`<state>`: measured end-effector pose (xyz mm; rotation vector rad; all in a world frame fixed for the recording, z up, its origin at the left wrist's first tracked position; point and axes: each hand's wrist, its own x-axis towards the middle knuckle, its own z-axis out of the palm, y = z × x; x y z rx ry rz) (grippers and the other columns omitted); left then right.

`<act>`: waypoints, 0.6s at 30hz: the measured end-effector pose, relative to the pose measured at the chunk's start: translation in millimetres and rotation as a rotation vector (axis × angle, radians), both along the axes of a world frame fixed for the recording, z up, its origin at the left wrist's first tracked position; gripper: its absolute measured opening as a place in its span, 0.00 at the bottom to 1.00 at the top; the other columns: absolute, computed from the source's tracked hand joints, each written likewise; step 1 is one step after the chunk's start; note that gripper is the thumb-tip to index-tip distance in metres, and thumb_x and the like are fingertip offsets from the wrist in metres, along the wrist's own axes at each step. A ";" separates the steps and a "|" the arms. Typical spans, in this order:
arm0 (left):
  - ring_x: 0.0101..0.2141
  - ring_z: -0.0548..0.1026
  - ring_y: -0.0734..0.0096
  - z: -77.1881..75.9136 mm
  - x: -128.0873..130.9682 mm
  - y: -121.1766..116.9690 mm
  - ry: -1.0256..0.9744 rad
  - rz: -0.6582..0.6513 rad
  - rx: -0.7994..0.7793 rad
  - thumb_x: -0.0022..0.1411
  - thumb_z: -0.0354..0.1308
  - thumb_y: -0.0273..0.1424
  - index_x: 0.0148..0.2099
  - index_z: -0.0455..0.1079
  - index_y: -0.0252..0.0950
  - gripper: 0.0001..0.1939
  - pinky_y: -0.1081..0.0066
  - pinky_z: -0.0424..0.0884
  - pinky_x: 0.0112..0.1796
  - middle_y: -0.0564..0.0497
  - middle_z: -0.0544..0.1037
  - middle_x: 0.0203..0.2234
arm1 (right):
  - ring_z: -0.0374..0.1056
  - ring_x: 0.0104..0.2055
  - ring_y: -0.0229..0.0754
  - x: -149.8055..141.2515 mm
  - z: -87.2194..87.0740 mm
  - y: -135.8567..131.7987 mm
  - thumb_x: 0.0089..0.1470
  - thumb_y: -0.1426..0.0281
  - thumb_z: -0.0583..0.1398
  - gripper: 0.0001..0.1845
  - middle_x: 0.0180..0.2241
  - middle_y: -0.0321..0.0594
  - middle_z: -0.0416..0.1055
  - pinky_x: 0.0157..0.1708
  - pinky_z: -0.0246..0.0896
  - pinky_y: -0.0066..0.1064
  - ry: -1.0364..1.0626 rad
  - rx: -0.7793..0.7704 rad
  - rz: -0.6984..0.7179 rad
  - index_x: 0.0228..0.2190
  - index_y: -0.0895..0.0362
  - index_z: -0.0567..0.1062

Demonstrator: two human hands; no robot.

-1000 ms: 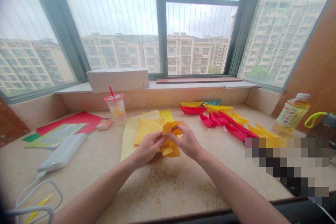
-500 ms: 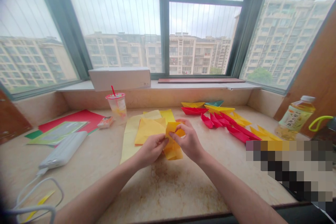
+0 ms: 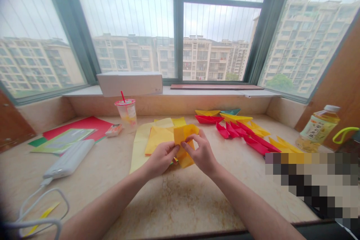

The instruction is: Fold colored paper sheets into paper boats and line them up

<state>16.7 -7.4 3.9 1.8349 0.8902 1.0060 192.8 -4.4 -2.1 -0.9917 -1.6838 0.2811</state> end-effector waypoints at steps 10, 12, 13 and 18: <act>0.25 0.72 0.71 -0.4 2.3 -0.5 -0.114 0.016 -0.115 0.65 0.50 0.47 0.40 0.71 0.31 0.22 0.73 0.70 0.25 0.49 0.73 0.27 | 0.68 0.45 0.46 -2.0 -4.9 -0.4 0.57 0.69 0.62 0.05 0.44 0.42 0.66 0.47 0.66 0.40 -0.019 0.111 0.091 0.34 0.50 0.79; 0.26 0.72 0.71 1.6 2.1 -1.9 -0.136 -0.007 -0.140 0.64 0.53 0.48 0.43 0.71 0.31 0.23 0.74 0.71 0.24 0.49 0.73 0.28 | 0.68 0.47 0.47 -0.8 -6.0 0.9 0.58 0.69 0.61 0.07 0.46 0.43 0.65 0.49 0.66 0.40 -0.034 0.122 0.105 0.36 0.49 0.80; 0.27 0.73 0.71 2.9 2.0 -2.8 -0.140 -0.029 -0.143 0.63 0.54 0.48 0.44 0.70 0.31 0.23 0.75 0.70 0.24 0.49 0.73 0.28 | 0.68 0.48 0.47 0.1 -6.4 1.5 0.58 0.69 0.61 0.07 0.47 0.43 0.65 0.50 0.66 0.41 -0.045 0.123 0.109 0.37 0.49 0.80; 0.26 0.73 0.72 6.2 1.6 -5.7 -0.150 -0.086 -0.171 0.60 0.58 0.49 0.51 0.69 0.33 0.26 0.76 0.68 0.23 0.47 0.76 0.32 | 0.65 0.55 0.49 3.0 -5.5 1.2 0.59 0.69 0.60 0.10 0.52 0.44 0.63 0.56 0.62 0.42 -0.132 0.108 0.134 0.39 0.48 0.81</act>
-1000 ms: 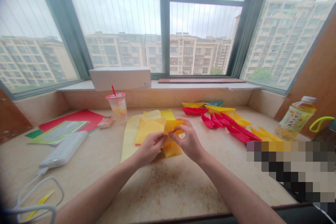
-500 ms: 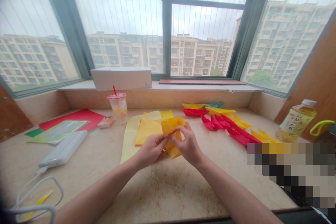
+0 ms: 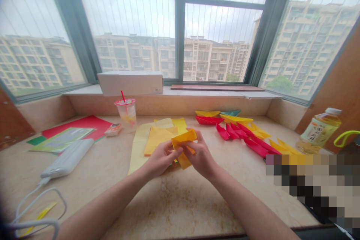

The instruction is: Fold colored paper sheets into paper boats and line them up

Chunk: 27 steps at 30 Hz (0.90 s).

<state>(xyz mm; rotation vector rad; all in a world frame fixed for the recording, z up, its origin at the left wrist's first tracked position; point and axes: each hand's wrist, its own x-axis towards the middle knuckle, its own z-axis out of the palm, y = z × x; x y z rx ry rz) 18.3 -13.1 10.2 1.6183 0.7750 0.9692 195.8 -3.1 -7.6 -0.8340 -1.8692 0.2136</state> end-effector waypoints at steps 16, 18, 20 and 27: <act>0.27 0.71 0.70 4.7 -3.2 5.6 -0.118 0.120 0.029 0.59 0.56 0.53 0.38 0.72 0.29 0.28 0.74 0.66 0.28 0.48 0.75 0.27 | 0.72 0.48 0.46 4.5 2.2 2.8 0.59 0.67 0.60 0.22 0.49 0.46 0.72 0.48 0.68 0.42 0.284 -0.110 0.034 0.53 0.51 0.59; 0.27 0.72 0.70 5.7 -2.7 5.0 -0.132 0.104 0.024 0.60 0.56 0.53 0.39 0.72 0.29 0.27 0.73 0.67 0.29 0.47 0.76 0.28 | 0.71 0.50 0.46 4.4 2.5 3.9 0.58 0.66 0.61 0.27 0.49 0.46 0.72 0.49 0.68 0.42 0.304 -0.147 0.050 0.56 0.51 0.59; 0.29 0.73 0.69 7.1 -2.2 4.5 -0.178 0.076 0.020 0.61 0.56 0.51 0.42 0.71 0.30 0.26 0.72 0.69 0.31 0.47 0.77 0.30 | 0.70 0.50 0.47 4.5 2.4 5.3 0.57 0.67 0.61 0.24 0.48 0.45 0.72 0.51 0.67 0.43 0.313 -0.182 0.076 0.55 0.51 0.64; 0.34 0.75 0.68 8.6 -2.1 3.6 -0.251 0.135 -0.004 0.62 0.57 0.43 0.55 0.65 0.35 0.23 0.70 0.72 0.36 0.47 0.77 0.36 | 0.69 0.52 0.47 2.8 6.1 4.8 0.54 0.69 0.59 0.08 0.50 0.45 0.71 0.50 0.68 0.41 0.380 -0.305 0.136 0.35 0.54 0.79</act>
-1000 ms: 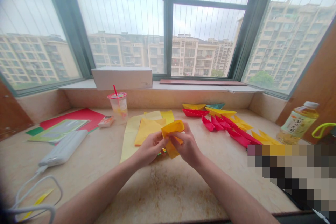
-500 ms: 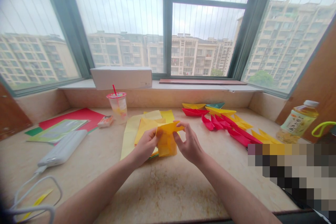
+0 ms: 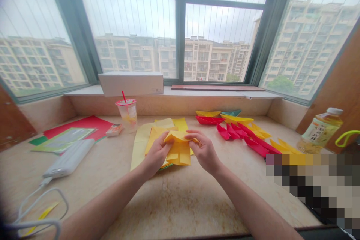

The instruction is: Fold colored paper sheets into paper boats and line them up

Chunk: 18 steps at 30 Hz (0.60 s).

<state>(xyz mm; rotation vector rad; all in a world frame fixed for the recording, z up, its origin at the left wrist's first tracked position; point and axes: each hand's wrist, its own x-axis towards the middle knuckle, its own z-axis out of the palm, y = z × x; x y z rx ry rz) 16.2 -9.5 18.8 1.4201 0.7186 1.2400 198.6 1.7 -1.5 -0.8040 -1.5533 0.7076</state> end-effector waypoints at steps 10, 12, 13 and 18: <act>0.31 0.74 0.73 1.9 -0.5 -3.6 0.011 0.007 -0.025 0.63 0.54 0.34 0.62 0.60 0.40 0.25 0.75 0.71 0.33 0.50 0.76 0.36 | 0.68 0.54 0.49 1.3 10.5 -8.9 0.57 0.66 0.58 0.12 0.51 0.45 0.71 0.51 0.68 0.42 0.004 0.011 0.010 0.38 0.53 0.82; 0.30 0.73 0.74 3.7 -1.3 -4.7 0.032 0.011 -0.025 0.63 0.53 0.35 0.59 0.62 0.39 0.22 0.76 0.71 0.31 0.50 0.75 0.36 | 0.67 0.55 0.50 2.4 11.5 -9.0 0.58 0.64 0.58 0.13 0.52 0.46 0.70 0.51 0.68 0.43 -0.005 0.017 0.020 0.39 0.53 0.81; 0.30 0.73 0.74 4.7 -1.8 -5.6 0.046 0.008 -0.026 0.62 0.54 0.35 0.58 0.63 0.39 0.22 0.76 0.71 0.29 0.50 0.75 0.35 | 0.67 0.55 0.50 2.8 11.8 -8.4 0.58 0.63 0.59 0.13 0.52 0.47 0.70 0.51 0.68 0.43 -0.001 0.016 0.014 0.39 0.53 0.82; 0.31 0.72 0.72 8.4 -2.7 -8.9 0.053 0.003 -0.014 0.62 0.54 0.43 0.49 0.69 0.35 0.20 0.77 0.72 0.25 0.47 0.73 0.36 | 0.68 0.53 0.50 3.9 10.1 -2.6 0.55 0.62 0.62 0.10 0.50 0.47 0.71 0.52 0.67 0.44 -0.003 0.072 -0.080 0.36 0.53 0.82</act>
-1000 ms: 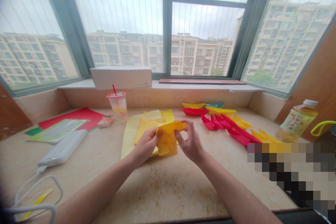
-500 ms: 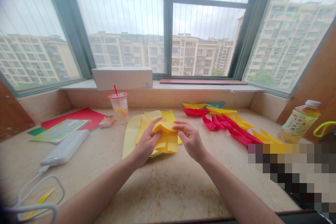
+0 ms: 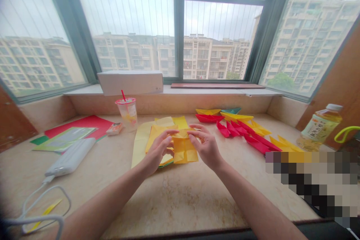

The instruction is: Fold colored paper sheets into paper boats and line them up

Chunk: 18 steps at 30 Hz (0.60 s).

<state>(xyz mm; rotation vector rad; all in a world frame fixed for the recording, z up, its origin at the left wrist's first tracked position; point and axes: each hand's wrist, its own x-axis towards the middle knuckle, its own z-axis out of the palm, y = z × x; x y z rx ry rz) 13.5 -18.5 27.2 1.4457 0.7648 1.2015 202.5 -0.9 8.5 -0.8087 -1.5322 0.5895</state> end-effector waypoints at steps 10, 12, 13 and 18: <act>0.23 0.74 0.74 -8.8 1.0 13.9 0.034 0.071 0.008 0.60 0.58 0.41 0.57 0.61 0.36 0.25 0.72 0.73 0.25 0.50 0.77 0.32 | 0.74 0.43 0.47 1.8 -9.6 10.6 0.51 0.61 0.65 0.12 0.41 0.44 0.77 0.46 0.72 0.41 0.111 -0.113 0.025 0.35 0.54 0.80; 0.25 0.76 0.72 -9.7 -1.9 15.9 0.128 0.036 -0.007 0.59 0.59 0.39 0.50 0.66 0.33 0.21 0.72 0.72 0.27 0.48 0.78 0.32 | 0.75 0.41 0.46 3.2 -10.1 11.6 0.51 0.61 0.65 0.12 0.38 0.42 0.78 0.45 0.72 0.41 0.138 -0.142 0.042 0.35 0.55 0.79; 0.27 0.77 0.70 -10.0 -3.4 16.4 0.182 0.015 -0.004 0.58 0.60 0.39 0.46 0.68 0.32 0.18 0.72 0.71 0.28 0.47 0.79 0.31 | 0.75 0.41 0.46 4.0 -10.3 11.7 0.51 0.61 0.65 0.12 0.37 0.42 0.79 0.45 0.72 0.41 0.140 -0.148 0.049 0.35 0.55 0.79; 0.27 0.74 0.69 -11.0 -7.1 13.0 0.411 -0.049 0.133 0.60 0.57 0.41 0.33 0.73 0.31 0.16 0.75 0.65 0.26 0.50 0.76 0.25 | 0.75 0.40 0.46 4.2 -9.3 7.4 0.52 0.61 0.64 0.10 0.36 0.41 0.79 0.44 0.71 0.41 0.003 -0.146 0.167 0.32 0.54 0.80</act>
